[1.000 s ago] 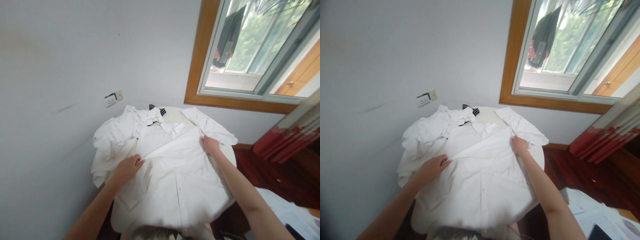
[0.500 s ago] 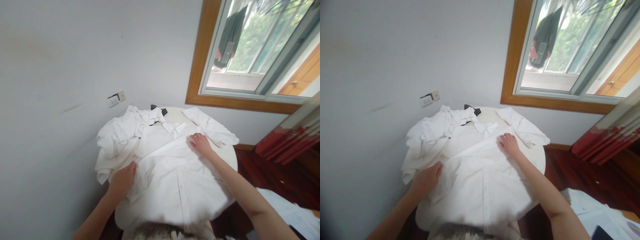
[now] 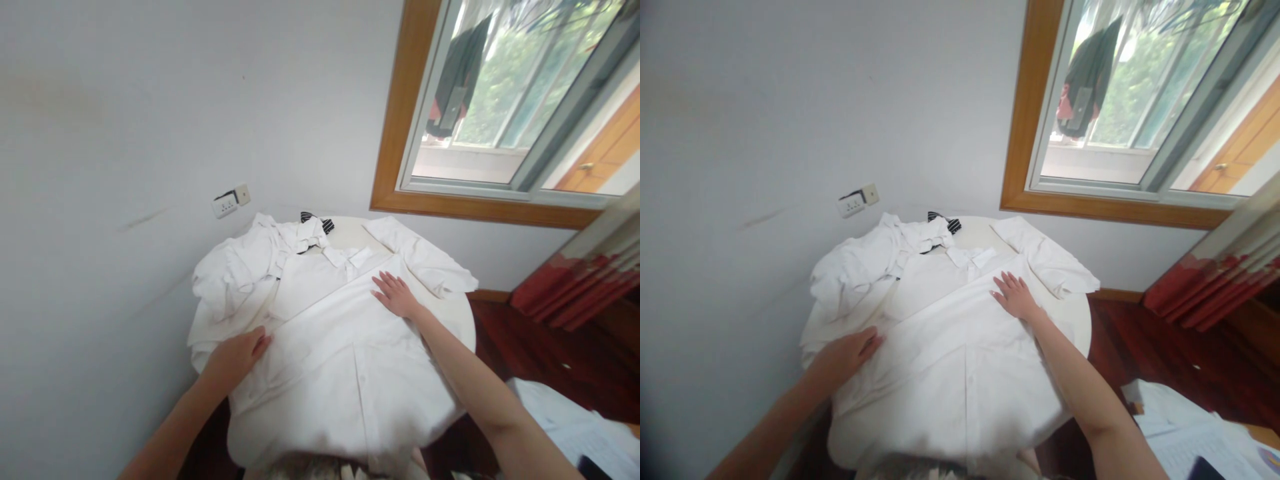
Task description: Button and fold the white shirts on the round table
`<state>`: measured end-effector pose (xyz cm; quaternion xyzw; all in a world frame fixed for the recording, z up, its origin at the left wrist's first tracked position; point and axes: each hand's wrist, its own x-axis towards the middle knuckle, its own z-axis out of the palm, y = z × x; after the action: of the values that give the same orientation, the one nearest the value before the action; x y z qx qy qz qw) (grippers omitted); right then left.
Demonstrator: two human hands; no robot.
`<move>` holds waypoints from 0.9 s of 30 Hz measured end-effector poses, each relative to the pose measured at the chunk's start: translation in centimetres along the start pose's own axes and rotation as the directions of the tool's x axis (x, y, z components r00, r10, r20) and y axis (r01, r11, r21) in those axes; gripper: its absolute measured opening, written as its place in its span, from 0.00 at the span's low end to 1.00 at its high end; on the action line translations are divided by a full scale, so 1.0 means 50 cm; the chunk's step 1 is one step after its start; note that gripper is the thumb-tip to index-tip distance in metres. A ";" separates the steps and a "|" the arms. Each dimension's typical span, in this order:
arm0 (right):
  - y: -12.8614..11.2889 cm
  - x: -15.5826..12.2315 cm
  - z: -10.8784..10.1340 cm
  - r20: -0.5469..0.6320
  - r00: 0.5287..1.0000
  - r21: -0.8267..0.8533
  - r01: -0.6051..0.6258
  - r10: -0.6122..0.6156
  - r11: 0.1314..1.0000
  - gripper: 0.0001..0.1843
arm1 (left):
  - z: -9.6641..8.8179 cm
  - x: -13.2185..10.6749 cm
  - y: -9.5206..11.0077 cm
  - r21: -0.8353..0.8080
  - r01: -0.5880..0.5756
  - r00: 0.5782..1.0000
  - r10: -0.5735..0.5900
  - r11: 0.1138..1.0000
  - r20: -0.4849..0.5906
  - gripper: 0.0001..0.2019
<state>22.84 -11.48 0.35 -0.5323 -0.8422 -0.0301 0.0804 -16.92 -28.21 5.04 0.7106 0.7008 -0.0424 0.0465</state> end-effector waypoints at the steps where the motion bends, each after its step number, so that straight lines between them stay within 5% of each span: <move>1: 0.004 0.000 0.000 -0.001 1.000 0.003 0.013 -0.013 1.000 0.30 | -0.001 -0.001 0.001 -0.005 0.000 1.000 0.000 1.000 0.008 0.18; 5: 0.023 -0.003 0.003 0.002 0.999 0.016 0.045 -0.045 0.999 0.30 | -0.010 -0.010 0.003 0.023 0.012 1.000 -0.013 1.000 0.005 0.16; 7: 0.026 -0.003 0.002 0.006 0.999 0.024 0.047 -0.047 0.999 0.29 | -0.021 -0.016 0.010 0.073 0.004 0.992 0.006 0.997 -0.127 0.14; 10: 0.020 -0.001 -0.005 0.022 0.999 0.052 0.030 -0.031 0.998 0.29 | -0.051 -0.013 0.046 0.095 -0.072 0.923 0.102 0.993 -0.372 0.12; 14: 0.002 0.006 -0.016 0.052 0.998 0.097 -0.038 0.033 0.995 0.30 | -0.092 0.035 0.152 0.025 -0.444 0.842 0.427 0.896 -0.329 0.11; 16: -0.005 0.008 -0.017 0.049 0.997 0.105 -0.059 0.054 0.993 0.29 | -0.097 0.077 0.212 -0.002 -0.608 0.761 0.583 0.794 -0.285 0.13; 18: -0.009 0.008 -0.014 0.029 0.998 0.097 -0.058 0.055 0.994 0.29 | -0.084 0.123 0.262 -0.016 -0.706 0.683 0.675 0.708 -0.279 0.18; 20: -0.010 0.007 -0.008 0.002 0.999 0.071 -0.043 0.043 0.997 0.29 | -0.057 0.163 0.296 -0.009 -0.736 0.651 0.703 0.677 -0.286 0.21; 27: -0.015 0.005 0.005 -0.046 0.999 -0.010 -0.017 0.017 1.000 0.30 | 0.047 0.201 0.310 -0.040 -0.713 0.671 0.665 0.700 -0.329 0.27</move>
<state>22.03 -11.56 0.15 -0.5391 -0.8353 -0.0462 0.0973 -1.26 -18.76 1.57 0.9144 0.3794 0.1408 0.0147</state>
